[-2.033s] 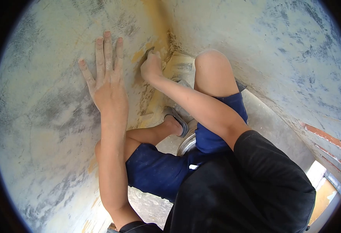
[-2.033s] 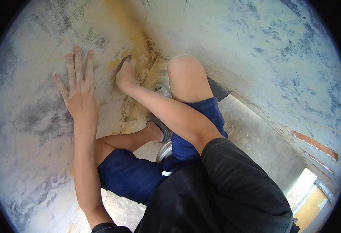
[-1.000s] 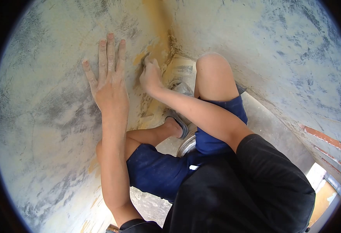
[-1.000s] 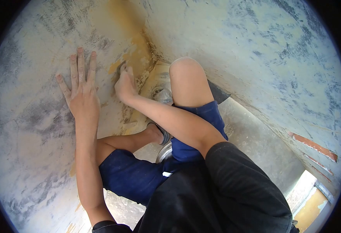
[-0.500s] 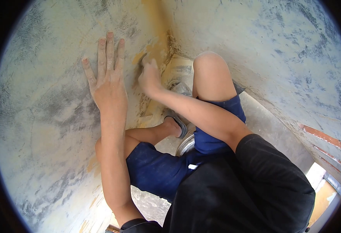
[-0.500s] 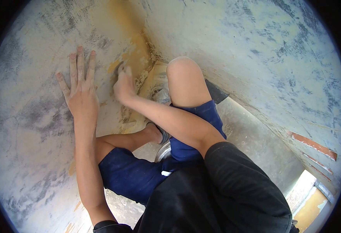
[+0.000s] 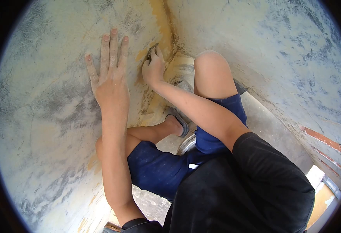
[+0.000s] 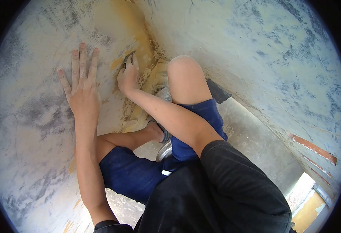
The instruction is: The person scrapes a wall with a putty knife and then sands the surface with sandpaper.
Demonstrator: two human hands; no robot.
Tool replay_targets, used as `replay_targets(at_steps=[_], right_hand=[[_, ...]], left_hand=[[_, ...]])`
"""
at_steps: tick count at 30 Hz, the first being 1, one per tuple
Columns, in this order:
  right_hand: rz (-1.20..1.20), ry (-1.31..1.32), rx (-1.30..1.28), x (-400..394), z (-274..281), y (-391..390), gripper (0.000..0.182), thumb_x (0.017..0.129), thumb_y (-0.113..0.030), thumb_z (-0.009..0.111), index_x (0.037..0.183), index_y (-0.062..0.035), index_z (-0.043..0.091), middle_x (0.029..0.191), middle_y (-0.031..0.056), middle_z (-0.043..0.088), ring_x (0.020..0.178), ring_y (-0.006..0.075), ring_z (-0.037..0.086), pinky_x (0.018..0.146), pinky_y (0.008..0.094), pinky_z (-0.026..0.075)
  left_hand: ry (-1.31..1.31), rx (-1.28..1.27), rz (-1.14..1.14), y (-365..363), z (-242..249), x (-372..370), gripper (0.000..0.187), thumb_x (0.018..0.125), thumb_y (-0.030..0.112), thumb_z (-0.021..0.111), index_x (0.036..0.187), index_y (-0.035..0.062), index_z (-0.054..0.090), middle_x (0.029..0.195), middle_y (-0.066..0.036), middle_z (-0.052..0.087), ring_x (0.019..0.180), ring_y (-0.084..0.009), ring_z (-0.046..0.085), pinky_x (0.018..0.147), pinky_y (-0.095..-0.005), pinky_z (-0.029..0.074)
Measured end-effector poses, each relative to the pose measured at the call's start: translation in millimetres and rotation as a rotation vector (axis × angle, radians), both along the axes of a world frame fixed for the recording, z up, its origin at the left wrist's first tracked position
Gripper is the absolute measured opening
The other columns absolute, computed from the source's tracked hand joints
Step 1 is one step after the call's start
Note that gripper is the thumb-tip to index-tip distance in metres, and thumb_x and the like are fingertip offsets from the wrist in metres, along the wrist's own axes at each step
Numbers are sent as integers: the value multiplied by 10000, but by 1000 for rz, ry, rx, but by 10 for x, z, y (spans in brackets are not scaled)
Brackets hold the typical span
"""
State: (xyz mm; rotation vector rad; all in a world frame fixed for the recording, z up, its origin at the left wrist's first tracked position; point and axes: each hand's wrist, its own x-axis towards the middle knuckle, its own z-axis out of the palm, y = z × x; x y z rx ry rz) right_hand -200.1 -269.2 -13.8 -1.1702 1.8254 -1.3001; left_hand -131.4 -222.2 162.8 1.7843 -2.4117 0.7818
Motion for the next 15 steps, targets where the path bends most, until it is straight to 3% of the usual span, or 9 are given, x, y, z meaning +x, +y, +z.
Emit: replay_targets(at_steps=[4,7,11,13,15], right_hand=[[118,177,90,4,37,46,593,893,48,496,1461,198,418,1592,311,381,1446,463,405,1202,462,358],[140,281,93,81,28,113,586,927,91,450,1502,172,370,1569,316,401,1421,423,431,1175,417,395],[190,77,143,-116,118,92,554,933,81,454,1479,170,414,1492,351,483,1350,422,518,1140,427,434],[306,-40,437,-270,382,72,515,942,57,472,1443,173,463,1427,353,549,1265,428,588,1099,454,466],[257,6,355,-194,270,88,494,948,43,479,1423,176,484,1410,348,565,1249,434,595,1094,462,467]], left_hand=[[-44,1,12,22,27,-13,846,833,-18,560,1605,296,412,1720,99,268,1579,-107,235,1319,-491,42],[-19,19,13,19,30,-13,829,843,5,565,1605,294,412,1720,100,269,1579,-106,233,1319,-487,53],[28,18,-9,14,12,11,810,853,31,562,1604,294,413,1721,99,266,1581,-106,228,1319,-482,60],[6,20,-6,23,12,13,799,857,48,556,1604,294,414,1723,97,259,1583,-106,222,1320,-476,60],[2,21,-7,30,5,22,801,854,52,559,1604,294,413,1724,97,257,1584,-105,217,1320,-475,58]])
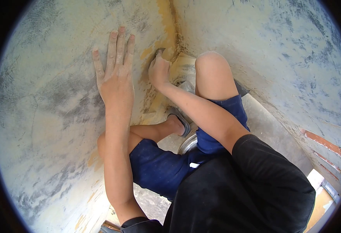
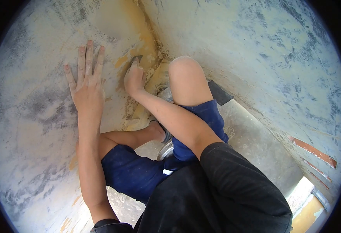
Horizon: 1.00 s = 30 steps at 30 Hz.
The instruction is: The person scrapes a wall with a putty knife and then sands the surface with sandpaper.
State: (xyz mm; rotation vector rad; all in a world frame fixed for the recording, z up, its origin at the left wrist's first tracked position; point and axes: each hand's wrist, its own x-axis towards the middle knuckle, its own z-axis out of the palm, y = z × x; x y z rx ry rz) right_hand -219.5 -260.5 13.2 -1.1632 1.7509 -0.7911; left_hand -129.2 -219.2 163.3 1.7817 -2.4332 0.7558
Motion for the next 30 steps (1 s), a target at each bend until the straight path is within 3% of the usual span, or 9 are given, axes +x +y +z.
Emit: replay_targets(at_steps=[2,4,7,10,14,16,25,29,30], right_hand=[[-39,41,-88,111,-266,-3,475,953,29,486,1403,178,505,1393,344,580,1233,439,602,1089,470,469],[-242,117,-515,185,-492,-28,460,918,-30,524,1330,163,589,1211,371,659,1133,463,658,1089,498,446],[-99,128,-426,134,-489,32,522,921,28,516,1421,177,485,1444,347,531,1242,454,563,1099,463,455],[-134,200,-489,231,-455,102,546,906,41,517,1435,166,479,1474,333,476,1294,452,502,1108,450,438],[-175,-9,-470,245,-440,115,561,907,49,508,1458,147,465,1396,292,481,1280,440,486,1081,449,441],[-154,-30,-464,221,-429,98,562,909,50,508,1463,134,463,1263,259,500,1211,429,516,1021,447,465],[-35,140,-259,234,-198,103,568,961,1,517,1505,104,391,1269,226,520,1034,420,645,895,481,526],[-29,-5,-138,278,-218,111,498,1038,-108,450,1506,55,398,1311,271,545,1118,435,638,918,510,522],[-14,45,-207,255,-186,108,471,1070,-185,388,1489,28,410,1327,293,559,1155,454,621,959,524,500]], left_hand=[[-4,2,0,-1,-6,5,803,852,56,561,1604,295,413,1725,97,255,1585,-104,213,1320,-474,56],[-11,-14,-5,-4,-15,2,810,846,61,570,1606,295,411,1725,99,254,1587,-103,206,1320,-472,46],[-40,-11,5,-4,-15,4,815,841,65,576,1606,295,411,1725,100,255,1588,-101,202,1320,-470,37],[-14,0,3,-5,-17,6,817,838,66,577,1605,295,413,1724,101,257,1587,-101,204,1320,-469,36],[-34,-9,13,-1,0,-6,814,836,71,577,1602,297,417,1722,101,261,1586,-100,206,1321,-468,41],[-27,25,29,0,17,-12,880,870,62,648,1630,370,330,1730,117,216,1584,-118,212,1316,-519,104],[-30,41,35,4,17,-11,910,847,146,731,1632,361,326,1734,106,207,1588,-129,203,1312,-527,83],[-9,44,24,-5,7,-24,921,838,164,750,1633,355,325,1737,105,196,1592,-131,190,1313,-528,73],[27,19,0,3,15,-32,817,853,116,647,1606,303,391,1725,97,240,1586,-121,210,1316,-502,89]])
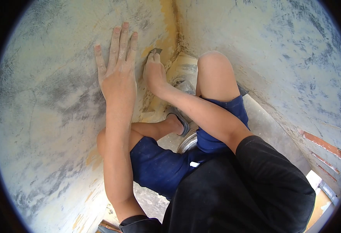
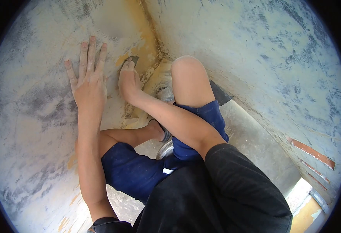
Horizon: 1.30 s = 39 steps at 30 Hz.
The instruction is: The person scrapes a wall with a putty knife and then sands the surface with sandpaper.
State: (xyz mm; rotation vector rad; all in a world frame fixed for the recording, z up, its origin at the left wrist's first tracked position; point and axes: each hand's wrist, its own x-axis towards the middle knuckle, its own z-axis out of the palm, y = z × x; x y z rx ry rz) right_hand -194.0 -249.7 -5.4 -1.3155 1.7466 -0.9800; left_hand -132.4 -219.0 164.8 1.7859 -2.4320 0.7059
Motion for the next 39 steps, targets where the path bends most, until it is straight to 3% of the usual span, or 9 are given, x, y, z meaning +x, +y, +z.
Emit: replay_targets(at_steps=[2,4,7,14,16,23,31,34,39], right_hand=[[13,54,-68,-43,60,-19,465,1102,-263,325,1473,2,422,1344,315,572,1192,474,604,1001,538,479],[-137,-414,249,-106,274,-81,520,1118,-348,204,1450,-19,433,1344,339,588,1219,494,585,1035,545,453],[-20,-165,61,38,148,35,502,1117,-318,218,1451,-6,426,1339,335,590,1204,482,593,1018,525,470],[-85,-362,184,-72,238,-41,506,1119,-325,217,1445,3,421,1339,335,591,1224,487,582,1035,527,460],[99,-59,59,5,176,114,526,1123,-351,207,1429,16,428,1342,336,587,1223,492,580,1048,522,449],[-11,-209,98,-84,187,48,510,1126,-352,212,1407,-12,468,1325,351,583,1214,502,577,1058,533,432],[127,54,-77,-31,263,148,569,954,18,464,1486,185,350,1259,340,532,1079,493,609,940,507,517],[137,126,26,-179,259,-50,575,994,45,397,1547,136,266,1402,307,463,1173,448,609,1007,489,514],[103,-73,-3,-116,252,108,503,987,30,398,1475,146,371,1303,325,514,1154,472,585,1014,502,492]], left_hand=[[39,-24,-22,11,11,-5,739,869,69,544,1580,250,456,1714,88,285,1580,-111,230,1319,-477,105],[42,-15,-41,16,24,11,731,870,62,546,1573,246,465,1715,86,281,1579,-113,232,1317,-481,124],[25,-28,-33,14,21,4,737,865,57,554,1572,245,465,1714,88,282,1577,-116,239,1317,-484,133],[78,-14,-65,12,5,31,763,854,30,555,1579,247,456,1719,99,264,1579,-108,228,1320,-482,122],[70,0,-37,7,9,17,777,849,18,553,1583,248,449,1721,99,257,1579,-104,225,1319,-486,125],[47,-3,-46,11,36,5,773,847,19,557,1579,245,456,1720,93,263,1577,-111,235,1315,-491,145],[80,-15,-66,26,39,12,745,850,32,563,1564,227,479,1707,86,299,1572,-124,257,1311,-487,160],[14,-20,-45,21,25,31,745,851,35,562,1566,228,477,1710,88,293,1572,-122,254,1312,-486,154],[46,-3,-52,26,11,33,761,845,24,560,1569,239,471,1712,87,287,1576,-122,244,1316,-488,130]])
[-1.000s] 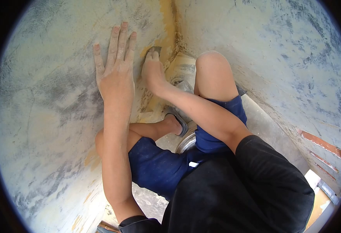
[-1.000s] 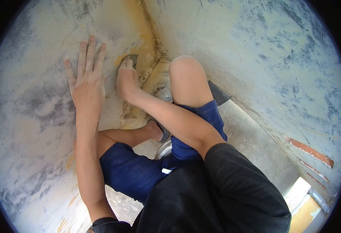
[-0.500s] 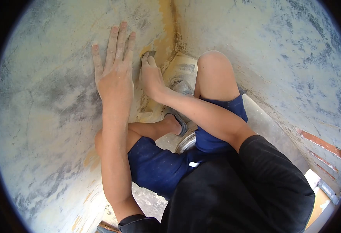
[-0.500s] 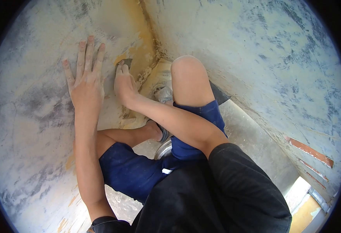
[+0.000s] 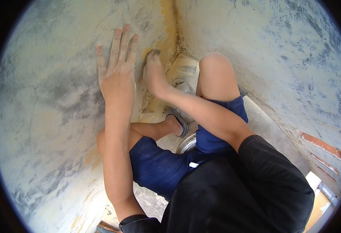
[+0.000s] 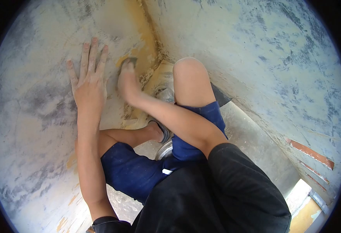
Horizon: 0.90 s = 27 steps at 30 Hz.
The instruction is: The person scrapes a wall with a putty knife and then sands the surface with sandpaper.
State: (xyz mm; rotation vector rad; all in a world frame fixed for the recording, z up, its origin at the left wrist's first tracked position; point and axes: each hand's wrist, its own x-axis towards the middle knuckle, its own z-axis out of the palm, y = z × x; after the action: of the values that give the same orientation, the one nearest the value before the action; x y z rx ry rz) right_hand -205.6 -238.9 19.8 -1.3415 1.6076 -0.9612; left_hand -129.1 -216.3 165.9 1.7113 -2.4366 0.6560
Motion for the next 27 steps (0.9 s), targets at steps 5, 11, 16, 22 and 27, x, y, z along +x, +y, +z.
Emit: replay_targets(at_steps=[5,11,16,22,27], right_hand=[[-166,-153,-77,-108,-240,-344,415,968,24,445,1356,168,474,1158,333,569,1100,501,579,978,517,484],[-45,35,-142,-38,35,-52,393,969,26,448,1323,192,485,1144,339,576,1086,492,590,967,502,493],[-180,28,-140,102,-123,-78,392,968,25,451,1317,197,499,1166,336,578,1078,487,592,961,495,495],[-117,15,-20,-26,-243,-282,376,959,35,445,1288,206,509,1174,349,587,1079,486,588,968,499,488],[-129,-4,-116,-25,-190,-184,288,960,14,461,1156,172,601,1132,342,605,1078,486,590,964,523,478]], left_hand=[[-12,10,18,-7,4,-10,778,841,15,559,1576,249,459,1719,91,267,1583,-115,222,1318,-496,108],[-6,7,22,-19,1,-23,765,852,41,552,1580,253,454,1715,91,279,1580,-108,229,1321,-485,80],[-8,7,14,-4,17,-31,761,860,40,540,1582,263,450,1713,91,285,1578,-106,235,1322,-479,70],[-19,12,24,-5,10,-25,783,850,14,538,1585,267,444,1718,90,274,1578,-107,234,1323,-483,68],[-25,15,30,-14,8,-36,791,846,12,543,1586,274,443,1718,99,269,1580,-102,225,1321,-490,79]])
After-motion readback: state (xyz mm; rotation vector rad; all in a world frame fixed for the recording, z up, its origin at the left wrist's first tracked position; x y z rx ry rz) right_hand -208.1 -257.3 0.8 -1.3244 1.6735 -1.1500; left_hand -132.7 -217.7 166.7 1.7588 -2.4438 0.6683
